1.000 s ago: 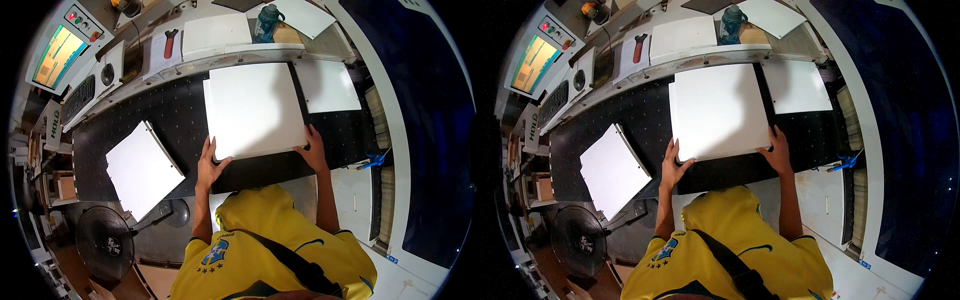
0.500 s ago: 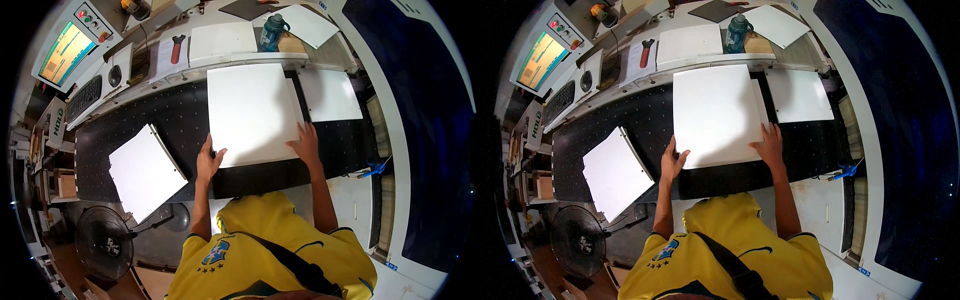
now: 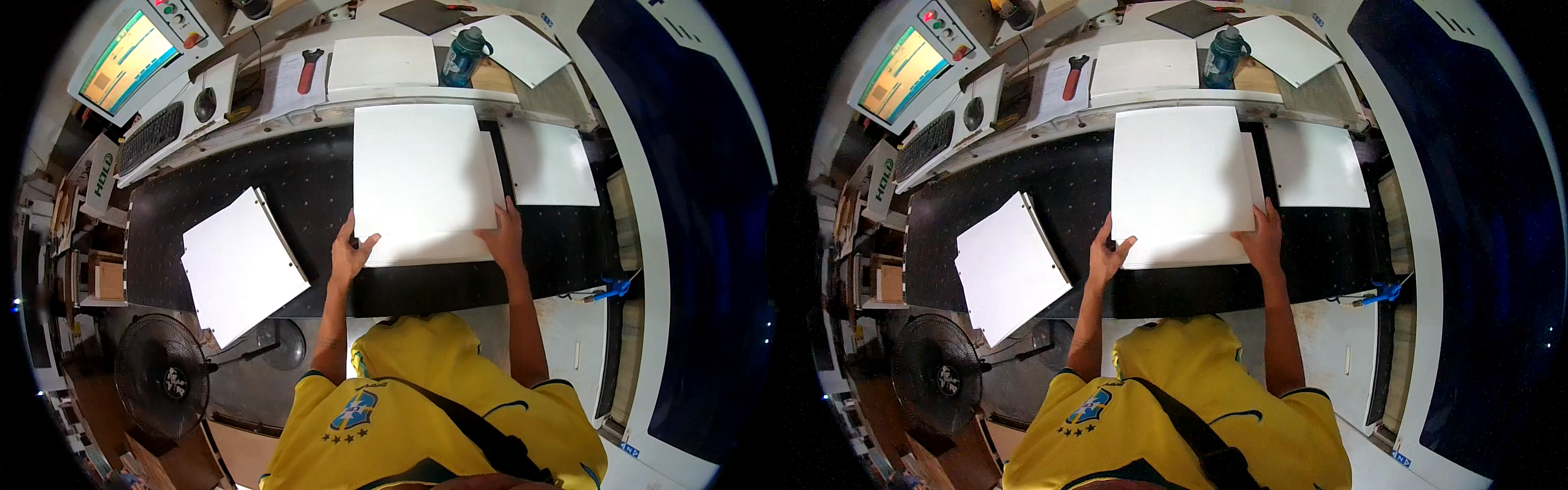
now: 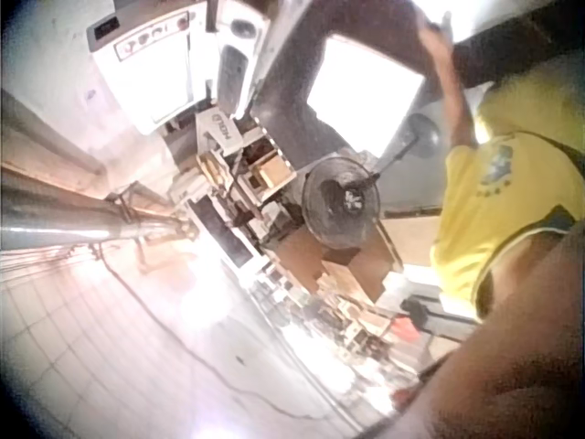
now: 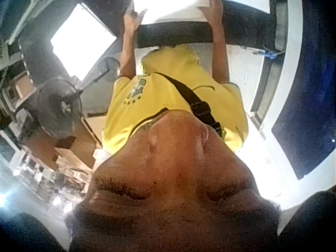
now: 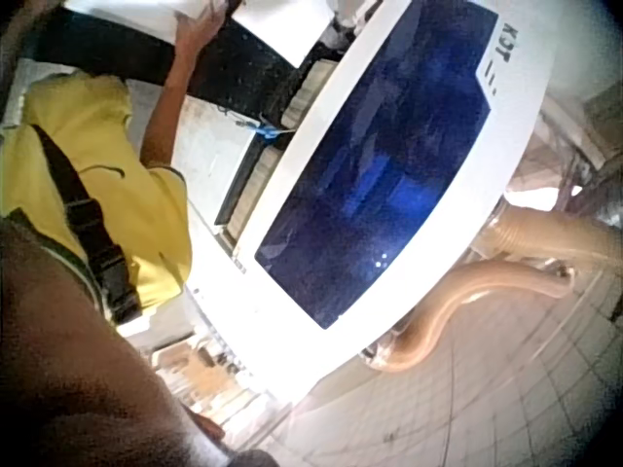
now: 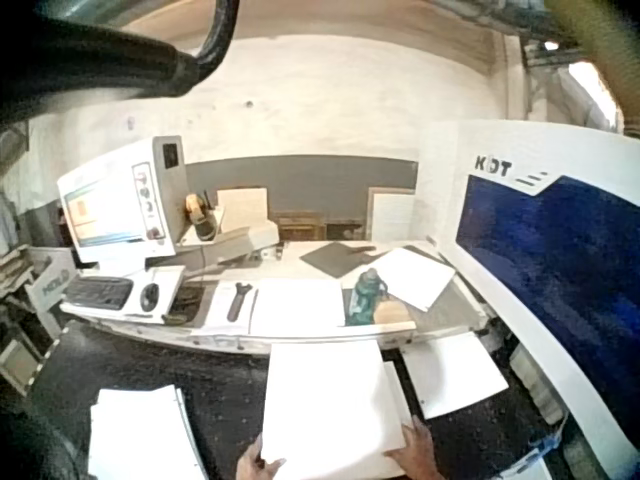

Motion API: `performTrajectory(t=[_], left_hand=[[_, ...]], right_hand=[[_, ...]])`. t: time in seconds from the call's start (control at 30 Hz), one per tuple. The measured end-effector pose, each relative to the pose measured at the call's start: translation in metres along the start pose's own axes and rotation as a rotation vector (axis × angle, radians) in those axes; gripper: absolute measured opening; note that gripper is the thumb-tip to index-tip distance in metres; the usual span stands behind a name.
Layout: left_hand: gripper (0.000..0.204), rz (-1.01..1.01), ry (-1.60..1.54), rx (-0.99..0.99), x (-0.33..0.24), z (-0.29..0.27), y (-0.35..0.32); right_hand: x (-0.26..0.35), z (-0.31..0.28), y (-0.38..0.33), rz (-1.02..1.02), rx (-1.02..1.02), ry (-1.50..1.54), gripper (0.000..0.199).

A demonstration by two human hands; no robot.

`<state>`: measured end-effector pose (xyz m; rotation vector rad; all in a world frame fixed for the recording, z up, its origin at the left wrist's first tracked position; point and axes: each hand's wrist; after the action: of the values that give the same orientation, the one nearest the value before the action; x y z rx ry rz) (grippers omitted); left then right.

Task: The person cleans white square panels using an air nozzle, moves them between stacks, and wipes the surfaces by hand on a dark work table.

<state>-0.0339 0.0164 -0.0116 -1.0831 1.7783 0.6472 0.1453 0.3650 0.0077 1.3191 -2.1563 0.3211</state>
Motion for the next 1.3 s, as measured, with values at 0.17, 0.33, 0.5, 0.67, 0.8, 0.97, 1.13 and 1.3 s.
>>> performTrajectory(t=[0.17,0.33,0.5,0.67,0.8,0.97,1.13,1.3], left_hand=[[0.083,0.193,0.113,0.01,-0.013,-0.008,-0.019],[0.085,0.128,0.243,0.106,-0.021,-0.012,-0.09],[0.063,-0.056,0.191,0.089,-0.049,-0.011,-0.159],[0.033,0.076,0.113,0.595,-0.084,-0.011,-0.149],[0.031,0.211,-0.012,0.644,-0.09,0.009,-0.117],[0.044,0.274,0.442,-0.042,-0.105,-0.019,-0.056],[0.091,-0.177,0.444,0.063,-0.051,-0.022,-0.045],[0.128,-0.032,0.374,0.126,-0.043,-0.025,-0.053]], right_hand=[[0.0,-0.003,-0.02,-0.022,0.025,-0.083,0.087],[-0.005,-0.021,-0.097,-0.033,0.054,-0.082,0.089],[0.003,-0.042,-0.128,-0.011,0.073,-0.147,0.086],[-0.042,-0.053,-0.064,0.119,-0.365,-0.176,0.061],[-0.041,-0.06,-0.011,0.121,-0.488,-0.033,0.052],[0.0,-0.032,-0.036,0.02,-0.144,-0.085,0.053],[0.014,-0.013,-0.078,0.036,0.052,-0.039,0.064],[0.006,-0.021,-0.079,0.024,0.094,-0.014,0.071]])
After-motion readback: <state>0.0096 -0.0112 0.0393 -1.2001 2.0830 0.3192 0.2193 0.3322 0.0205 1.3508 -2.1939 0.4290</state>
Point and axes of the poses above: each hand's wrist, its own y-axis towards the middle knuckle, its own z-axis out of the palm, x = y × z, and after that the axes turned 8 degrees about x, right-handed
